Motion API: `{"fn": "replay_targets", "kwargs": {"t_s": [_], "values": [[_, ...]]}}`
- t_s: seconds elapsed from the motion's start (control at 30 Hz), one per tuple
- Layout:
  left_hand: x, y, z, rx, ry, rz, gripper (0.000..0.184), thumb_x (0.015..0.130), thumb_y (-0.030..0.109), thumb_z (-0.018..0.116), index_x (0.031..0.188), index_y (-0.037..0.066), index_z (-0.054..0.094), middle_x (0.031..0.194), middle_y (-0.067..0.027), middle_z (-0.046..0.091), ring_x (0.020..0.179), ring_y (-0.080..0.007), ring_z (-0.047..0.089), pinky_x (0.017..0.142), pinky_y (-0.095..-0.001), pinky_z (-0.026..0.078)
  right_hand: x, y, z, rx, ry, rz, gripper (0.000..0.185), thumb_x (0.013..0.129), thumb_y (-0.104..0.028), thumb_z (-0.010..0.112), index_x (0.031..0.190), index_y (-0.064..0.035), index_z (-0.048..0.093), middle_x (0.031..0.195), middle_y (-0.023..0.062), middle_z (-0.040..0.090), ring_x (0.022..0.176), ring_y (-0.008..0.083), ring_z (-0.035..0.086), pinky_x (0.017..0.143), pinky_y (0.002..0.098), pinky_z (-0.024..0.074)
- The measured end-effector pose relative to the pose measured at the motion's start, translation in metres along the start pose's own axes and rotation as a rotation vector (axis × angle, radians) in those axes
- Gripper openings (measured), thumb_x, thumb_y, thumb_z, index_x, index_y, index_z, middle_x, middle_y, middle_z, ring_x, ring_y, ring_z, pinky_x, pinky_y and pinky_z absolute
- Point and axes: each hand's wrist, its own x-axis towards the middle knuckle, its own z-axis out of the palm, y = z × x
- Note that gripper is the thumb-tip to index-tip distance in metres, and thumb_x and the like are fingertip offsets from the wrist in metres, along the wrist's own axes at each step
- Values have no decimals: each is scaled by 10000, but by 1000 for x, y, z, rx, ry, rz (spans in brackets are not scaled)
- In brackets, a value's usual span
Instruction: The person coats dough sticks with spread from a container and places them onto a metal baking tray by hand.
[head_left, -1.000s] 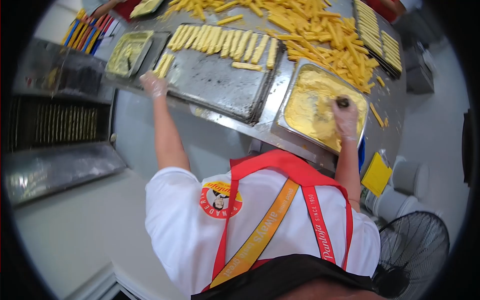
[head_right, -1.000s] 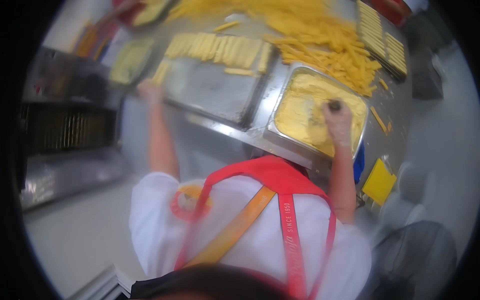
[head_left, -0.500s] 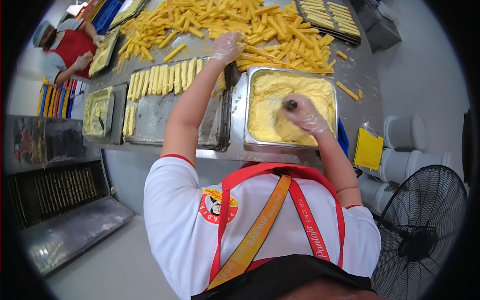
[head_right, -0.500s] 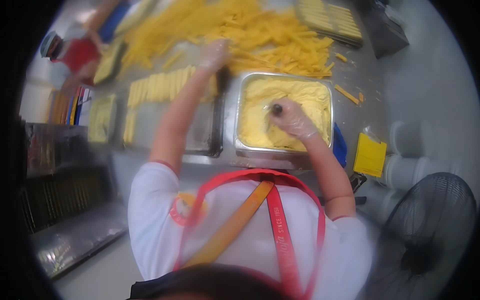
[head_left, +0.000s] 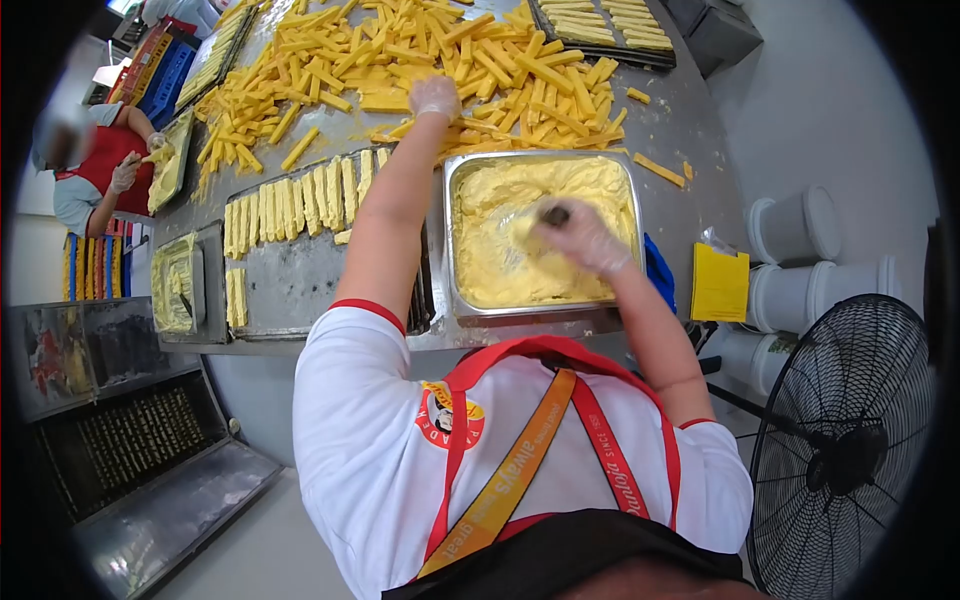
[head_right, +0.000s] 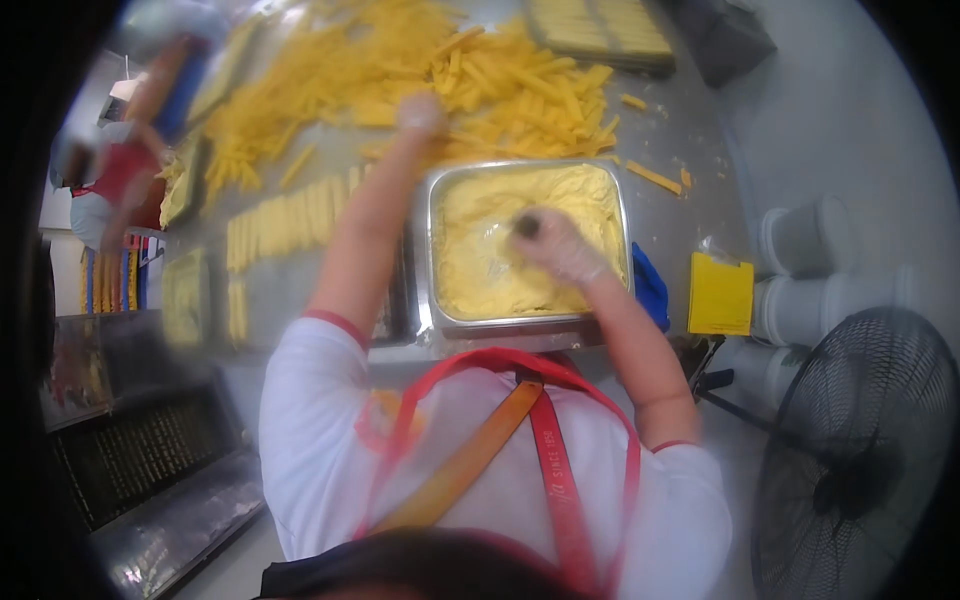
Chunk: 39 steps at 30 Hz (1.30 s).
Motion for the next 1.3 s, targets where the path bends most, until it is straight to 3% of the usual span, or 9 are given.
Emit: {"fn": "replay_targets", "kwargs": {"t_s": [0.13,0.27,0.33,0.53,0.63,0.73,0.83,1.03,1.3], "values": [[-28,-10,-49,-77,252,46,253,827,187,613,1062,143,695,1001,-81,694,901,-277,674,796,-403,538,18,15,-32,-592,445,-131,192,826,-166,673,951,-24,641,889,120,674,783,213,648,721,321,524],[-65,-35,-67,-325,480,232,248,814,179,629,1045,128,702,962,-108,706,833,-255,684,741,-360,547,-9,-6,-18,-431,-66,-283,222,803,-175,677,958,-21,640,909,139,677,786,219,648,738,344,518],[-116,-28,-103,-585,353,142,259,804,178,646,1047,111,707,970,-126,710,794,-235,684,721,-340,546,-11,-13,-28,-188,-353,-111,236,790,-175,680,965,-22,640,917,150,676,778,222,645,749,354,514],[-263,34,-75,-1013,194,72,425,754,141,726,1160,60,628,840,-184,683,742,-247,679,689,-355,531,15,13,-44,-417,550,-325,177,787,-165,677,879,-17,643,779,145,647,661,261,636,631,384,485],[-278,45,-44,-1015,203,33,498,743,110,700,1215,62,549,838,-211,671,765,-332,672,683,-397,528,-1,-6,-21,532,315,-183,208,784,-193,686,876,-10,647,766,103,650,659,196,639,624,366,482],[-280,46,-36,-935,232,29,512,735,83,671,1225,58,524,847,-225,667,786,-381,661,689,-425,525,-1,-1,-13,674,248,-63,196,798,-155,712,884,9,647,793,73,661,678,148,635,622,324,500],[-285,47,-42,-914,245,34,509,728,79,650,1220,44,523,865,-235,666,799,-400,655,700,-441,521,11,8,-25,-61,357,102,153,803,-96,723,888,5,647,807,69,669,687,143,632,626,284,513],[-278,45,-28,-933,146,-90,409,700,147,666,1074,-5,598,876,-248,665,826,-410,649,734,-448,507,-12,-19,4,752,294,-96,164,785,-158,711,793,-2,659,685,70,653,636,142,615,597,304,490],[-278,43,-38,-1043,-12,-209,306,653,207,681,852,-24,654,812,-246,666,763,-375,650,701,-418,501,-2,9,-8,108,406,-180,172,779,-162,705,793,1,654,682,76,644,630,152,605,607,312,485]]}}
